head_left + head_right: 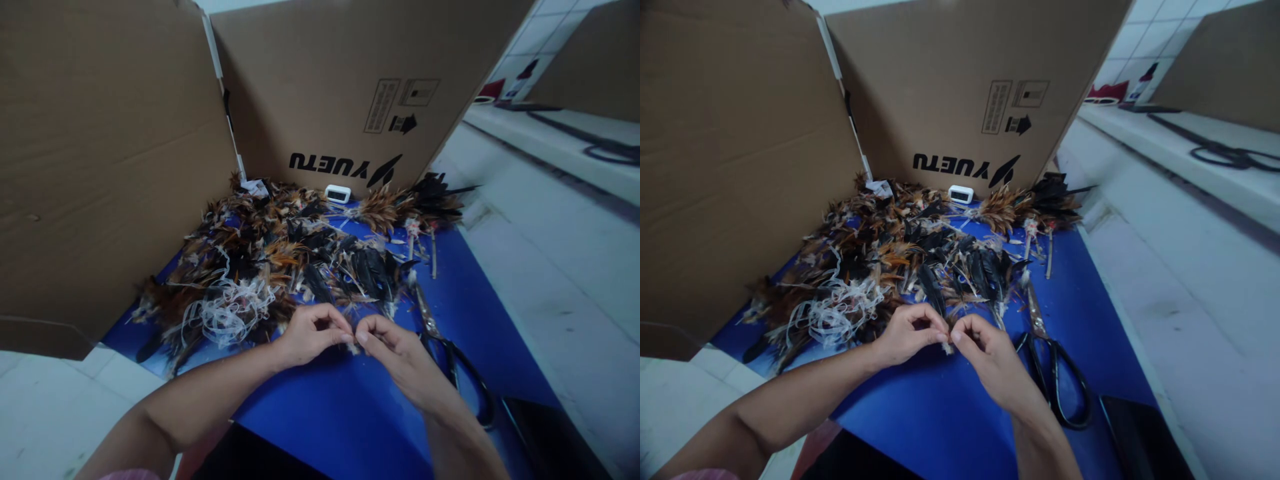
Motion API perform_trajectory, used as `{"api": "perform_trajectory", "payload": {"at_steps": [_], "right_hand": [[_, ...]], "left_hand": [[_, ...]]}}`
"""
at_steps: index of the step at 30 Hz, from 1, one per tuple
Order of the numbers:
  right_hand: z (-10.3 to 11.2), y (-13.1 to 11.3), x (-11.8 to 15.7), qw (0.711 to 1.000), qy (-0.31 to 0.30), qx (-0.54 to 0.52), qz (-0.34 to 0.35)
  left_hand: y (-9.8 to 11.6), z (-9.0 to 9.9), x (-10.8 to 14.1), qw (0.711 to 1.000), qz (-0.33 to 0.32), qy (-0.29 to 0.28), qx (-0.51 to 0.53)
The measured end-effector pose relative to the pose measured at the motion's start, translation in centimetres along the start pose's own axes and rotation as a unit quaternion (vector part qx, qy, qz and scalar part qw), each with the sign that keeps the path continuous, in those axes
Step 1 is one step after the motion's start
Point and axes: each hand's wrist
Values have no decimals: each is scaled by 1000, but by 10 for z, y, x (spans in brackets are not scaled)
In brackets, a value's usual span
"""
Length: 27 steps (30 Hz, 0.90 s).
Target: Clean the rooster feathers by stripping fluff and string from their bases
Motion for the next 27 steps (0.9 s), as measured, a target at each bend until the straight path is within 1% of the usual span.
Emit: {"api": "perform_trajectory", "payload": {"at_steps": [7, 11, 16, 27], "right_hand": [[2, 8, -1, 1000, -1, -10, -12], [3, 10, -1, 1000, 0, -4, -6], [3, 10, -1, 1000, -5, -12, -10], [5, 13, -1, 1000, 4, -9, 10]], "left_hand": [[4, -1, 1, 1000, -11, -4, -6], [4, -1, 1, 1000, -11, -10, 13], [4, -1, 1, 1000, -14, -8, 3], [6, -2, 2, 999, -23, 5, 28]]}}
Point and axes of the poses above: each hand's wrist, its own x-axis away from the middle knuckle, its own z-axis out of the back of the hand, y = z × x, and after that the axes turned 15 degrees about y, right-handed
